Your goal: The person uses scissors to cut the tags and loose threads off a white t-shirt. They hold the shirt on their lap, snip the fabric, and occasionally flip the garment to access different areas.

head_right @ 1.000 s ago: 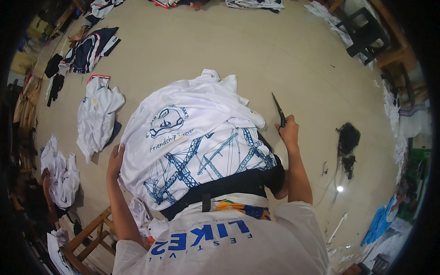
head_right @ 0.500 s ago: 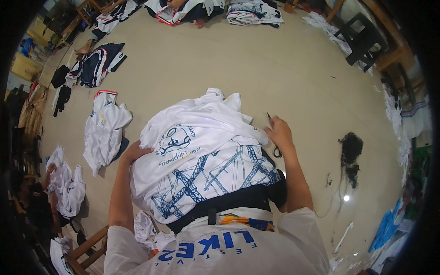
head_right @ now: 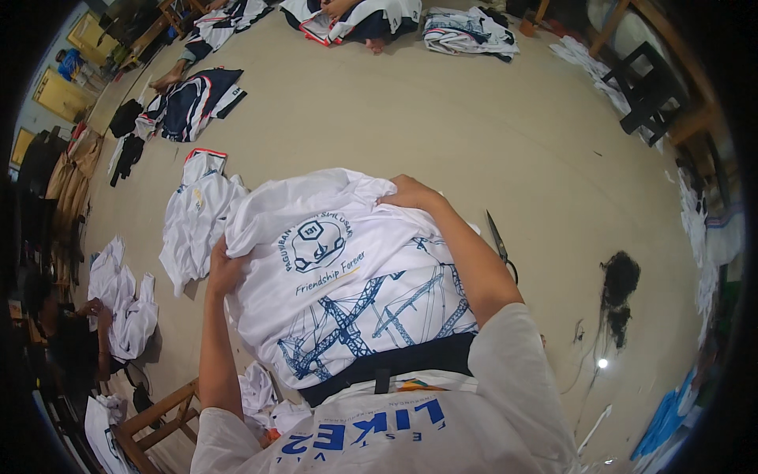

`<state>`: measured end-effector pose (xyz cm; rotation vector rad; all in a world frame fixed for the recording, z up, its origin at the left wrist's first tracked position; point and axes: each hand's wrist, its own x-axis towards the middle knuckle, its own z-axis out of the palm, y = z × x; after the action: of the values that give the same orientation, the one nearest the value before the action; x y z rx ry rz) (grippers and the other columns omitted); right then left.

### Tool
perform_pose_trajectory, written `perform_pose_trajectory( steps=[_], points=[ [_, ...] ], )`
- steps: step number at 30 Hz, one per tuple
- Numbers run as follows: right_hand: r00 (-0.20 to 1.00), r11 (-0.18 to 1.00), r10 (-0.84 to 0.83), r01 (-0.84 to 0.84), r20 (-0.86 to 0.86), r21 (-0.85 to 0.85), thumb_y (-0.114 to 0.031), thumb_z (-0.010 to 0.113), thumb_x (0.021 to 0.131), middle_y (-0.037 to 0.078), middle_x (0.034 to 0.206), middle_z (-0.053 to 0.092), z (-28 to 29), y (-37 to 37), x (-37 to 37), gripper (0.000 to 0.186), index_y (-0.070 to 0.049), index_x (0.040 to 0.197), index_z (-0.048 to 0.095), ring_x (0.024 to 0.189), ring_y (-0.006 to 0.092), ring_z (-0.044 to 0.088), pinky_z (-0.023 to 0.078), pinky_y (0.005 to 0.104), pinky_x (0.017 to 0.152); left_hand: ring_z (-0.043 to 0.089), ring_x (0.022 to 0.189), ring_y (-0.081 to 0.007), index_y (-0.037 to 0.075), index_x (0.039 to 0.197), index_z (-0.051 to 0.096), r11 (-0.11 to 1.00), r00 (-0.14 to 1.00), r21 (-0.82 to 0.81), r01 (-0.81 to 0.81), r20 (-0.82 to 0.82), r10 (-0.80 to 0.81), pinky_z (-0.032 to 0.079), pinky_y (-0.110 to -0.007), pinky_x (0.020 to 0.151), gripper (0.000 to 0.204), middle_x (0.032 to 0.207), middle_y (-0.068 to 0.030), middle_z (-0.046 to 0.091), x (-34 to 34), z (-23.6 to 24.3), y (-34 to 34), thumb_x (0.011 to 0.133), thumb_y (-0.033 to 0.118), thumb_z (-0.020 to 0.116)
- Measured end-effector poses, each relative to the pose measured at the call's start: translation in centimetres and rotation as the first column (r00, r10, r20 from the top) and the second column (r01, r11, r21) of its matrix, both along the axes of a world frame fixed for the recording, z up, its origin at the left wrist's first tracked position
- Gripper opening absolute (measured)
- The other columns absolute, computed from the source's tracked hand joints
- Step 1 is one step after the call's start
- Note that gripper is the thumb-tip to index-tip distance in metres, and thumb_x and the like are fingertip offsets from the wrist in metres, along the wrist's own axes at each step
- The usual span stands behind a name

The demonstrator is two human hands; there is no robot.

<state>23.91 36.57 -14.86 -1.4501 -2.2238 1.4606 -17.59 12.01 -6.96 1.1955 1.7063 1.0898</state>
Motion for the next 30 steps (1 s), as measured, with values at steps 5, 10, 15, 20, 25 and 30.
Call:
perform_pose_trajectory(
  steps=[5,10,15,20,25,30],
  points=[
    [0.924,0.967,-0.118,0.191,-0.365,0.17,-0.014,0.077,0.089,0.014,0.119,0.07,4.9,-1.7,0.1,0.031,-0.002,0.117,0.073,0.108,0.0287,0.068,0.053,0.0335,0.094,0.07,0.111,-0.0173,-0.004,0.138,0.062,0.982,0.961,0.189,-0.02,-0.269,0.071,0.051,-0.031,0.099,0.053,0.122,-0.0129,0.075,-0.4,2.3,-0.8,0.086,-0.008,0.064],
    [0.891,0.776,-0.002,0.288,-0.455,0.561,0.003,0.076,0.08,0.012,0.094,0.064,10.2,-6.1,1.6,0.025,0.002,0.103,0.067,0.091,0.0282,0.063,0.051,0.0372,0.083,0.067,0.117,-0.0207,-0.006,0.137,0.062,0.905,0.826,0.414,-0.097,-0.474,0.305,0.05,-0.034,0.102,0.047,0.126,-0.015,0.072,-0.8,0.6,-4.9,0.09,-0.002,0.064],
    [0.88,0.559,0.044,0.37,-0.472,0.742,0.004,0.076,0.07,0.014,0.09,0.06,16.1,-15.7,8.0,0.024,0.0,0.091,0.063,0.082,0.0306,0.061,0.049,0.0373,0.073,0.07,0.113,-0.0247,-0.008,0.137,0.059,0.861,0.894,0.275,-0.427,-0.013,0.447,0.053,-0.036,0.098,0.063,0.128,-0.0185,0.071,0.7,3.6,-18.8,0.078,0.0,0.076],
    [0.943,0.966,0.033,0.055,-0.331,0.253,0.004,0.089,0.056,0.009,0.089,0.065,19.1,-25.1,17.3,0.04,-0.006,0.088,0.067,0.08,0.0259,0.064,0.05,0.0324,0.07,0.073,0.102,-0.0222,-0.005,0.127,0.064,0.835,0.895,-0.387,0.39,-0.055,-0.443,0.055,-0.035,0.09,0.052,0.107,-0.0161,0.078,6.3,15.0,-24.4,0.079,0.0,0.083],
    [0.975,0.897,0.218,-0.214,-0.033,-0.386,0.0,0.091,0.064,0.004,0.095,0.074,20.9,-26.1,19.7,0.041,-0.009,0.102,0.077,0.087,0.0182,0.071,0.054,0.0295,0.073,0.071,0.104,-0.0177,-0.003,0.133,0.057,0.878,0.912,-0.384,0.285,0.39,-0.126,0.053,-0.031,0.089,0.045,0.112,-0.0115,0.076,5.9,13.6,-23.9,0.089,-0.003,0.068],
    [0.96,0.969,0.024,-0.091,-0.279,-0.228,-0.01,0.089,0.073,0.006,0.095,0.075,20.2,-20.9,19.2,0.043,-0.003,0.113,0.075,0.09,0.0139,0.071,0.053,0.0262,0.074,0.045,0.144,-0.0377,0.003,0.146,0.05,0.983,0.897,-0.184,-0.026,-0.439,-0.058,0.037,-0.048,0.118,0.081,0.151,-0.0211,0.052,5.8,7.9,-18.9,0.078,0.024,0.089]
  ],
)
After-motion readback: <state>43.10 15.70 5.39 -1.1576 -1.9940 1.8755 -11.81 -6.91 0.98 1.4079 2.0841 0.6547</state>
